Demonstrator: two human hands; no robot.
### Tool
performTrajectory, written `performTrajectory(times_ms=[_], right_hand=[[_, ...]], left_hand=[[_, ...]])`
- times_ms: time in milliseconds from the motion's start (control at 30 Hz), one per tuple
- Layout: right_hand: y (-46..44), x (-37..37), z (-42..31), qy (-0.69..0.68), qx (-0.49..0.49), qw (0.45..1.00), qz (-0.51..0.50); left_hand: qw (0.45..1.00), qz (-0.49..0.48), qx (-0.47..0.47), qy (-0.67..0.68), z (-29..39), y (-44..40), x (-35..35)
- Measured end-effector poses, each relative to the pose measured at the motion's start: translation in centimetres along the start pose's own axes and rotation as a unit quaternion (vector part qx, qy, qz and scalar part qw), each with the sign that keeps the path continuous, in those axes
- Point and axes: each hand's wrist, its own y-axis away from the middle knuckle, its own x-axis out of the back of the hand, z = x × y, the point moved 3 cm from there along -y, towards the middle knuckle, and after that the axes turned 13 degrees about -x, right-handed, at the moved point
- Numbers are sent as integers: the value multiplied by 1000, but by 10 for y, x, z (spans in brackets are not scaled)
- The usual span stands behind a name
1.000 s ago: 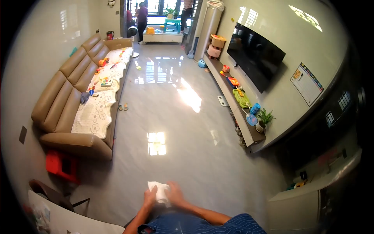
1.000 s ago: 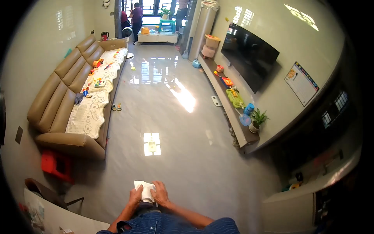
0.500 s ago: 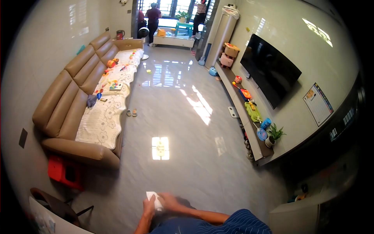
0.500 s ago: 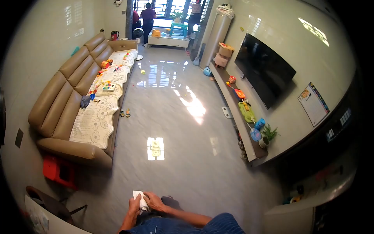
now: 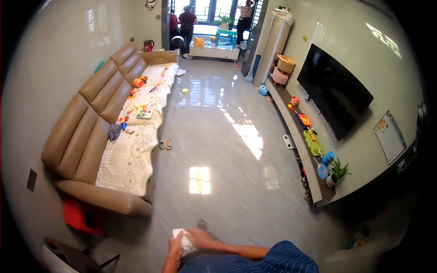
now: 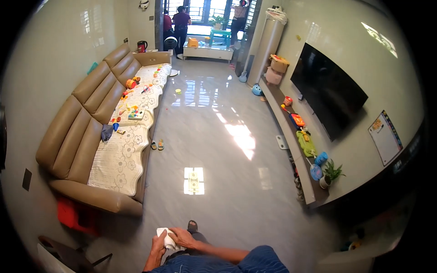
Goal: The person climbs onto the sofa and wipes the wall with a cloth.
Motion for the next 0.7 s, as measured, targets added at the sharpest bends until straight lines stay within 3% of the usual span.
performTrajectory(times_ms=[200, 400, 500, 700], right_hand=[[-55, 51, -58, 73, 137, 983, 99], [-116, 65, -53, 37, 91, 995, -13], [-138, 70, -45, 22, 40, 999, -19], [-195, 78, -31, 19, 110, 990, 88]], left_hand=[[1000, 3, -8, 16, 27, -71, -17], [998, 21, 18, 60, 44, -108, -41], [997, 10, 34, 66, 44, -134, -48], [998, -26, 42, -30, 59, -204, -75]])
